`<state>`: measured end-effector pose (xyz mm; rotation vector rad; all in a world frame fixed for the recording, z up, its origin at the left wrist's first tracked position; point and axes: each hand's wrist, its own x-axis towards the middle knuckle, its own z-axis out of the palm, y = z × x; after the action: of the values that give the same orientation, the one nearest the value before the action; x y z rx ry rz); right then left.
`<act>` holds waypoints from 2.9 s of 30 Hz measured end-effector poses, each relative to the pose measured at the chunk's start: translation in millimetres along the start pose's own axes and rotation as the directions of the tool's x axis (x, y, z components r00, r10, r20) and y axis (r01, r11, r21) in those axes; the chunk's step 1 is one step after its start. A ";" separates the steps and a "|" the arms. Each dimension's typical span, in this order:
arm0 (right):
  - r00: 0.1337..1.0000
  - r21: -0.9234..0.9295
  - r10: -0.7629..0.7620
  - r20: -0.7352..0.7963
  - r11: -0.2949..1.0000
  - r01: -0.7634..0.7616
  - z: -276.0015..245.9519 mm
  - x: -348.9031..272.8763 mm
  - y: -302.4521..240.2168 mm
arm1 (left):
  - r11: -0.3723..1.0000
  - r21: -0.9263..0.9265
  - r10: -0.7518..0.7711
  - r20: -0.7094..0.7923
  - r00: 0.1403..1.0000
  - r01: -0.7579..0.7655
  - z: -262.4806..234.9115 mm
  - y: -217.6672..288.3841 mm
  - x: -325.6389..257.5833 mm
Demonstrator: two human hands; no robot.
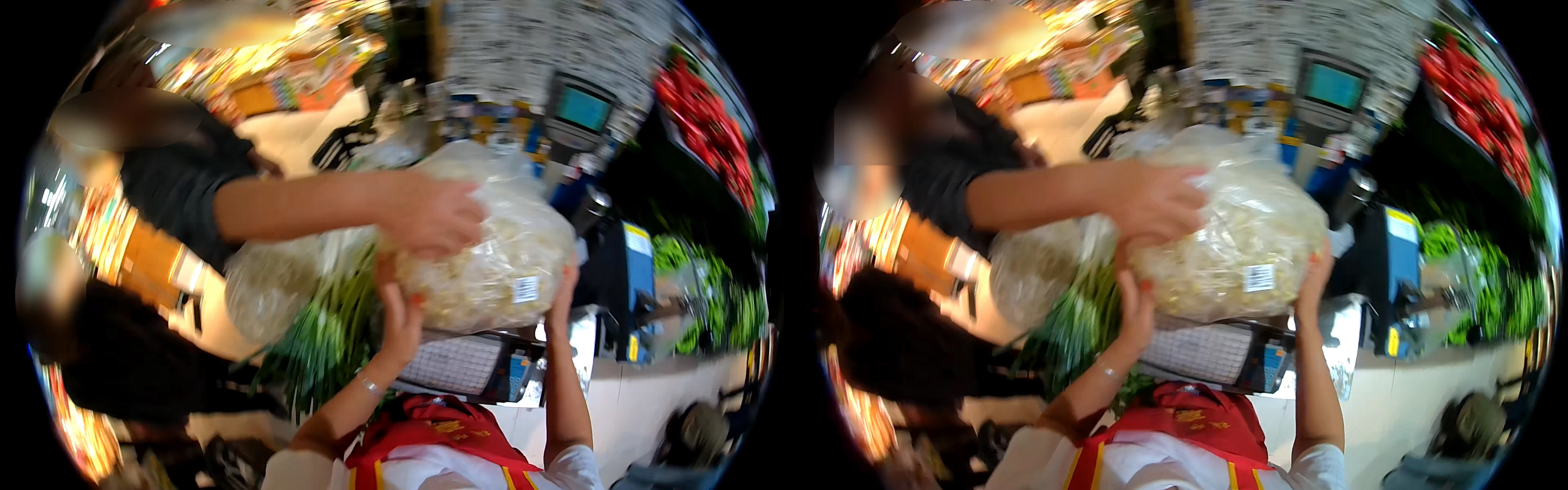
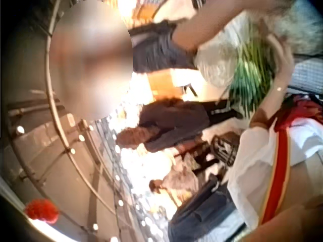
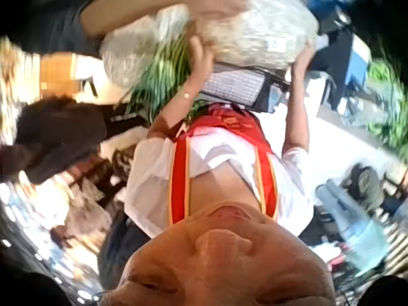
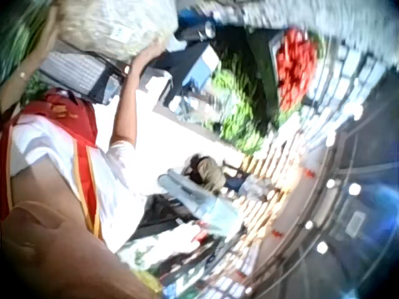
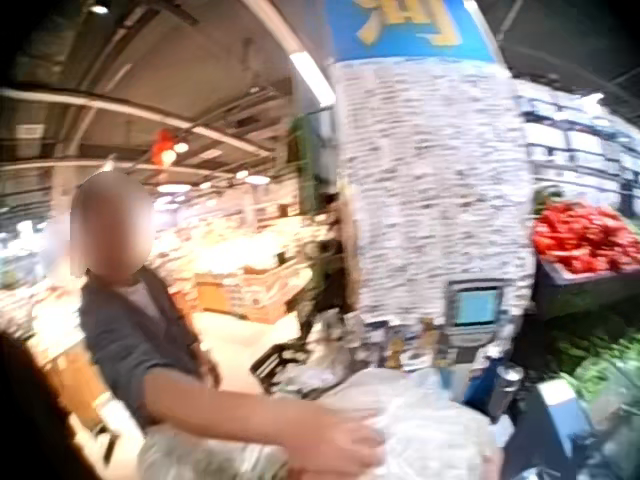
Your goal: The person weighs various vegetables including leafy greens, green onions, and bean sprouts on a digital scale in a grocery store produce section. They place each item into a plastic bag, weigh it, and hand the bag to customers or place it aside.
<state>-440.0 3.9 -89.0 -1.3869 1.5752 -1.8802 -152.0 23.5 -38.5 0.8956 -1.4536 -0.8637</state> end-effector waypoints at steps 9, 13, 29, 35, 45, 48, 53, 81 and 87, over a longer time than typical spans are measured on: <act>0.997 0.181 0.048 0.054 0.982 -0.057 37.3 -12.4 -88.0 | 0.976 0.219 0.011 -0.042 0.999 -0.001 -68.6 12.4 8.9; 0.999 0.183 -0.042 0.034 0.983 0.035 54.1 -23.3 -106.7 | 0.919 0.387 0.018 -0.239 0.971 0.079 -155.5 -9.7 2.4; 0.945 0.030 0.306 0.115 0.950 -0.311 72.1 -100.9 -89.9 | 0.379 0.914 0.093 -0.195 0.976 0.146 -336.3 -118.0 88.0; 0.925 0.029 0.375 0.067 0.926 -0.377 68.5 -112.1 -93.7 | 0.356 0.931 0.252 -0.176 0.951 0.078 -327.9 -131.8 99.9; 0.916 0.016 0.380 0.126 0.923 -0.385 53.6 -135.5 -88.7 | 0.650 0.755 0.343 -0.393 0.853 0.087 -303.2 -62.5 106.8; 0.879 -0.025 0.365 0.307 0.926 -0.376 77.5 -149.8 -92.8 | 0.717 0.691 0.286 -0.417 0.863 0.097 -290.2 -19.1 102.3; 0.369 0.165 0.207 0.906 0.631 -0.758 169.7 -185.3 -94.6 | 0.909 0.408 0.275 -0.446 0.851 -0.080 -226.1 72.4 123.7; 0.979 -0.192 0.054 -0.196 0.977 -0.092 -30.9 -98.9 -103.3 | 0.920 0.235 0.181 0.455 0.872 -0.313 96.5 54.3 168.4; 0.986 -0.410 -0.106 -0.126 0.911 0.045 -19.2 -71.8 -90.4 | 0.924 -0.216 0.283 -0.169 0.944 -0.315 27.8 33.2 108.9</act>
<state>-392.2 99.3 -40.7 -1.5177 2.1084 -1.7996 -186.1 -59.6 36.8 0.5213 -1.2937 -0.7155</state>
